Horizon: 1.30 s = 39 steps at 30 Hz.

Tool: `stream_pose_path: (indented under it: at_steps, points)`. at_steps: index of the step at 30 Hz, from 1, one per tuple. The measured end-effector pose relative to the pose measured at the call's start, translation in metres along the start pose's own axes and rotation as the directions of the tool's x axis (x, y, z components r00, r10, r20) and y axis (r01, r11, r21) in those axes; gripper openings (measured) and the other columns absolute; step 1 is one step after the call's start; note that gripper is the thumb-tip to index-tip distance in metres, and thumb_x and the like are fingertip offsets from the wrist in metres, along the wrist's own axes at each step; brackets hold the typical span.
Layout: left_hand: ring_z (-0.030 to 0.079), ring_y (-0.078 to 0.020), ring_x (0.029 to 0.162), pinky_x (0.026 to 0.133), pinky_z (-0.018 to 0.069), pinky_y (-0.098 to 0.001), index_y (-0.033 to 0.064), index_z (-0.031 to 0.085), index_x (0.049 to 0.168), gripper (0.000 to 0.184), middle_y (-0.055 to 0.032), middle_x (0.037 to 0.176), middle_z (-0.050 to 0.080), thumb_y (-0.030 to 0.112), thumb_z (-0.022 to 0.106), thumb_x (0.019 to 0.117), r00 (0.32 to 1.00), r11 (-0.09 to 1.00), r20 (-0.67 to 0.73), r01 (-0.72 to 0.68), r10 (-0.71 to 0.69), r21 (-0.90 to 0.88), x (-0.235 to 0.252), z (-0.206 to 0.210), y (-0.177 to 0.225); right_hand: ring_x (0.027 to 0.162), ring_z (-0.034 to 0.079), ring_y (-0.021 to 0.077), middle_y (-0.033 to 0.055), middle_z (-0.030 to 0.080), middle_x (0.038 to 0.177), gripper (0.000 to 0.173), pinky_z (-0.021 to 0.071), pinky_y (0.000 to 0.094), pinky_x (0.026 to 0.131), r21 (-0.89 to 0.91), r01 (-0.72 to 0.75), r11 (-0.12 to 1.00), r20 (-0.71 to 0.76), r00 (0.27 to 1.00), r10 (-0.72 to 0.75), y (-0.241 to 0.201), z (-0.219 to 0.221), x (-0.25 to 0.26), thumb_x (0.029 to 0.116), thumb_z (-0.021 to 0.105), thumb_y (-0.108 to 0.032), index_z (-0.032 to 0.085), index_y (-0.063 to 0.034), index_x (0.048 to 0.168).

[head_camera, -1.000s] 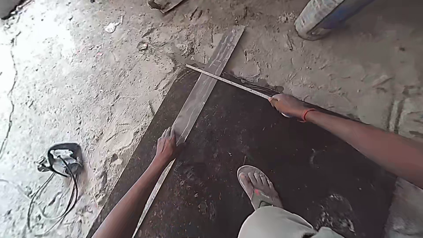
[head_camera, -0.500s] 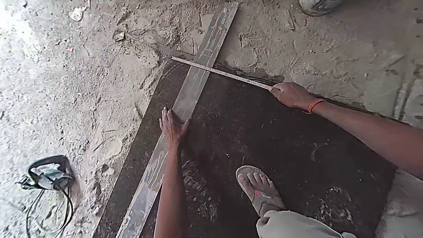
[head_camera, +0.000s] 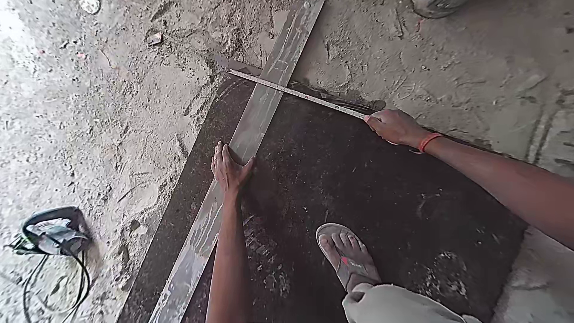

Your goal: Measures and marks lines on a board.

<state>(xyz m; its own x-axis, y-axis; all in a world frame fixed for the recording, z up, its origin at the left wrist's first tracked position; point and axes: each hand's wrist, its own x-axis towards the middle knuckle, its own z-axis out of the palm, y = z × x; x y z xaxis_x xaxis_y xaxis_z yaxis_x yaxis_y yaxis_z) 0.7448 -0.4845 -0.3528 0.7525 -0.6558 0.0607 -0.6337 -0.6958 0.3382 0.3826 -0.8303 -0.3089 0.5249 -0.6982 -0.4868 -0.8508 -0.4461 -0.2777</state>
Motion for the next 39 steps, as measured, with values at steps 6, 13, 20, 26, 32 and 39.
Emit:
stream_pose_path:
  at_steps: [6, 13, 20, 26, 32, 39]
  points:
    - [0.052, -0.0302, 0.138, 0.112, 0.0408, -0.0527, 0.0048, 0.062, 0.136, 0.107, -0.0130, 0.150, 0.054, 0.083, 0.067, 0.0632, 1.000, 1.000, -0.002, 0.013, -0.013, 0.018, 0.003, -0.004, 0.001, 0.063, 0.063, 0.0339, 0.0138, 0.060, 0.065, 0.062, 0.0480, 0.0587, 0.057, -0.004, -0.019, 1.000, 0.003, 1.000, 0.019, 0.000, 0.001, 0.001, 0.1096, 0.030, -0.048, 0.061, -0.0106, 0.071]
    - [0.055, -0.0317, 0.133, 0.107, 0.0440, -0.0536, 0.0043, 0.063, 0.133, 0.100, -0.0128, 0.147, 0.056, 0.076, 0.071, 0.0648, 1.000, 1.000, 0.011, 0.012, -0.012, 0.007, 0.008, -0.007, 0.000, 0.064, 0.064, 0.0350, 0.0141, 0.061, 0.067, 0.061, 0.0482, 0.0600, 0.057, -0.008, -0.011, 1.000, -0.010, 1.000, 0.011, 0.004, 0.002, 0.002, 0.1096, 0.031, -0.047, 0.063, -0.0103, 0.073]
    - [0.055, -0.0300, 0.132, 0.106, 0.0453, -0.0513, 0.0062, 0.064, 0.133, 0.101, -0.0107, 0.147, 0.056, 0.076, 0.076, 0.0609, 0.998, 0.999, 0.029, 0.047, -0.048, 0.012, 0.013, -0.006, -0.002, 0.062, 0.063, 0.0336, 0.0130, 0.059, 0.064, 0.061, 0.0470, 0.0584, 0.055, -0.019, 0.000, 1.000, -0.008, 1.000, 0.000, 0.003, 0.001, 0.002, 0.1094, 0.030, -0.047, 0.060, -0.0115, 0.070]
    - [0.056, -0.0295, 0.130, 0.105, 0.0465, -0.0514, 0.0081, 0.065, 0.130, 0.095, -0.0090, 0.145, 0.057, 0.070, 0.081, 0.0598, 0.995, 0.996, 0.038, 0.091, -0.091, -0.003, 0.016, -0.006, 0.000, 0.060, 0.062, 0.0331, 0.0126, 0.059, 0.063, 0.061, 0.0472, 0.0579, 0.054, -0.013, -0.003, 1.000, 0.005, 1.000, 0.003, 0.004, 0.001, 0.003, 0.1095, 0.031, -0.047, 0.060, -0.0114, 0.069]
    - [0.056, -0.0302, 0.128, 0.103, 0.0482, -0.0500, 0.0079, 0.065, 0.128, 0.095, -0.0096, 0.143, 0.058, 0.068, 0.084, 0.0570, 0.995, 0.995, 0.040, 0.097, -0.096, -0.028, 0.022, -0.012, 0.000, 0.063, 0.063, 0.0340, 0.0135, 0.060, 0.064, 0.061, 0.0475, 0.0587, 0.055, -0.022, 0.009, 1.000, -0.011, 1.000, -0.009, 0.002, 0.001, 0.002, 0.1095, 0.031, -0.046, 0.061, -0.0113, 0.070]
    - [0.049, -0.0326, 0.136, 0.109, 0.0449, -0.0508, 0.0067, 0.060, 0.129, 0.102, -0.0128, 0.147, 0.052, 0.071, 0.086, 0.0539, 0.989, 0.987, 0.061, 0.139, -0.135, -0.075, 0.023, -0.010, 0.000, 0.066, 0.065, 0.0360, 0.0154, 0.062, 0.068, 0.063, 0.0495, 0.0609, 0.059, -0.019, 0.017, 1.000, 0.001, 1.000, -0.017, 0.008, 0.005, 0.007, 0.1089, 0.029, -0.049, 0.064, -0.0086, 0.075]
